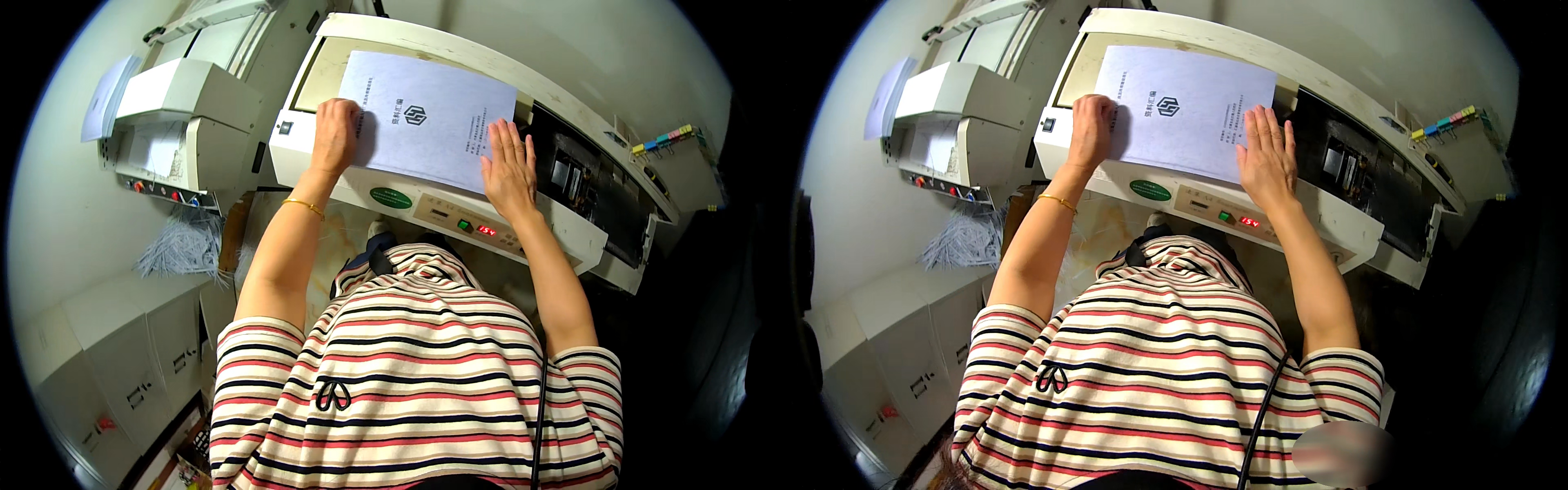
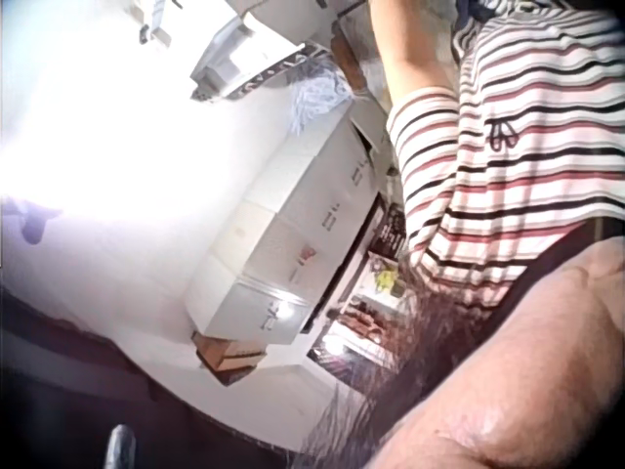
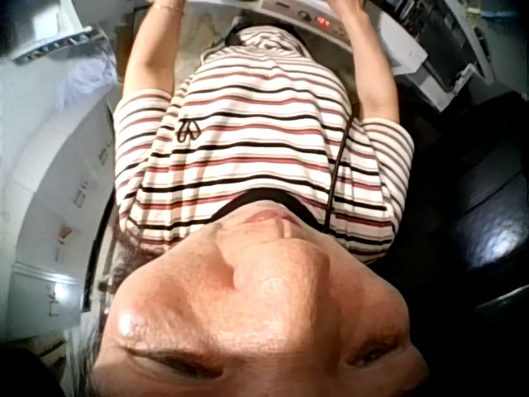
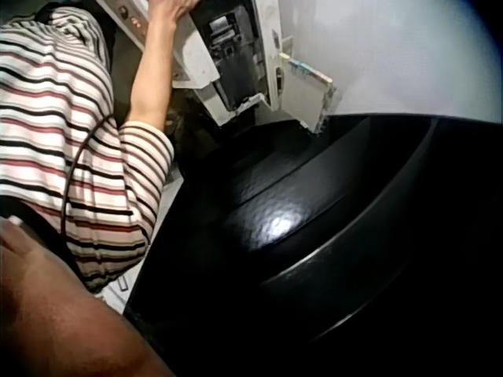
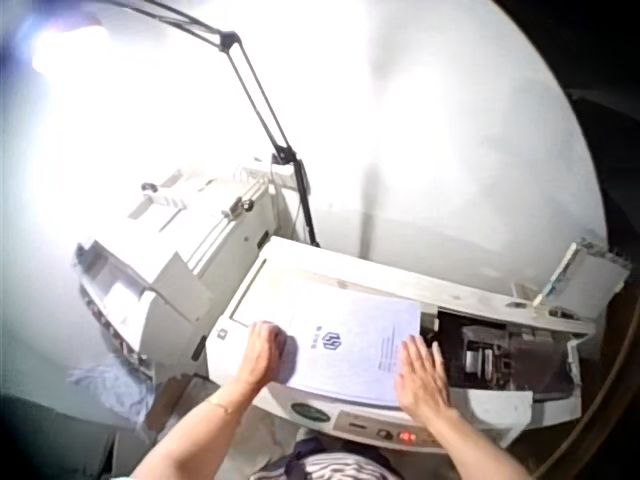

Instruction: The person operates a paper processing machine, repeatedly loading sheets into the input slot, adjusting internal components, and retrieving processed sheets. They handle the paper by hand, aligning and feeding it into the machine, then collecting the output.

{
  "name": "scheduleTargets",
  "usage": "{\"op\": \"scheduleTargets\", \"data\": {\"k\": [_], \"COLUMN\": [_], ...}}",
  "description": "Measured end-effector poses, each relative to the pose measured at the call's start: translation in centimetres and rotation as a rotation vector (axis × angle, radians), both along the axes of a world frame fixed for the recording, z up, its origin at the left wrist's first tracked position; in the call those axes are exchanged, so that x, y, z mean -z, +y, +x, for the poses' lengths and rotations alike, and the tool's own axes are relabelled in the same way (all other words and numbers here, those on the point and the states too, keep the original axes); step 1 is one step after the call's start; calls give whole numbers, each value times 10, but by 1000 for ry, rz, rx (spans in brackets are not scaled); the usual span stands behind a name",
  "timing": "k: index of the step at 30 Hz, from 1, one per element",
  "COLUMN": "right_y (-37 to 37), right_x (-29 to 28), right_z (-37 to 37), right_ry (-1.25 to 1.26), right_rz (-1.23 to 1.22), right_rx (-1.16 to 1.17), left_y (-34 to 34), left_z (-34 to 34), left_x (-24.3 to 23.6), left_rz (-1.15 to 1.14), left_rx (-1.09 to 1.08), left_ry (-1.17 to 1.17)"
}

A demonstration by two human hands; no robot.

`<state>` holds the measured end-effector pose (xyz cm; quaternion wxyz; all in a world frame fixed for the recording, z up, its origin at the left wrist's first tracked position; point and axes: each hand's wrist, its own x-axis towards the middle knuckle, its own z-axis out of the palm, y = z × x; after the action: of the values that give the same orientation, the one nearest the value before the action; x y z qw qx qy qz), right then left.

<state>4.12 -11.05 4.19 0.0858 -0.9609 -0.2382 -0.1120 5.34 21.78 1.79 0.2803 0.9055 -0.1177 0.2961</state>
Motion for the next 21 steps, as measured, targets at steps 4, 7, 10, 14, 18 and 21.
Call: {"op": "scheduleTargets", "data": {"k": [4,7,10,14,18,21], "right_y": [54,132,174,156,98,45], "right_x": [22,14,2,6,19,23], "right_z": [-2,-4,2,3,10,10], "right_ry": [-19,53,90,94,81,7], "right_rz": [216,143,46,84,67,132], "right_rx": [63,-24,-153,-108,56,176], "left_y": [-6,-1,-3,1,0,-3], "left_z": [1,1,0,0,-2,-2], "left_x": [-2,-1,2,2,-3,-4], "left_rz": [19,5,-19,20,67,104], "left_rx": [-5,-3,32,26,25,13], "left_ry": [-32,-24,-15,33,-10,-33]}}
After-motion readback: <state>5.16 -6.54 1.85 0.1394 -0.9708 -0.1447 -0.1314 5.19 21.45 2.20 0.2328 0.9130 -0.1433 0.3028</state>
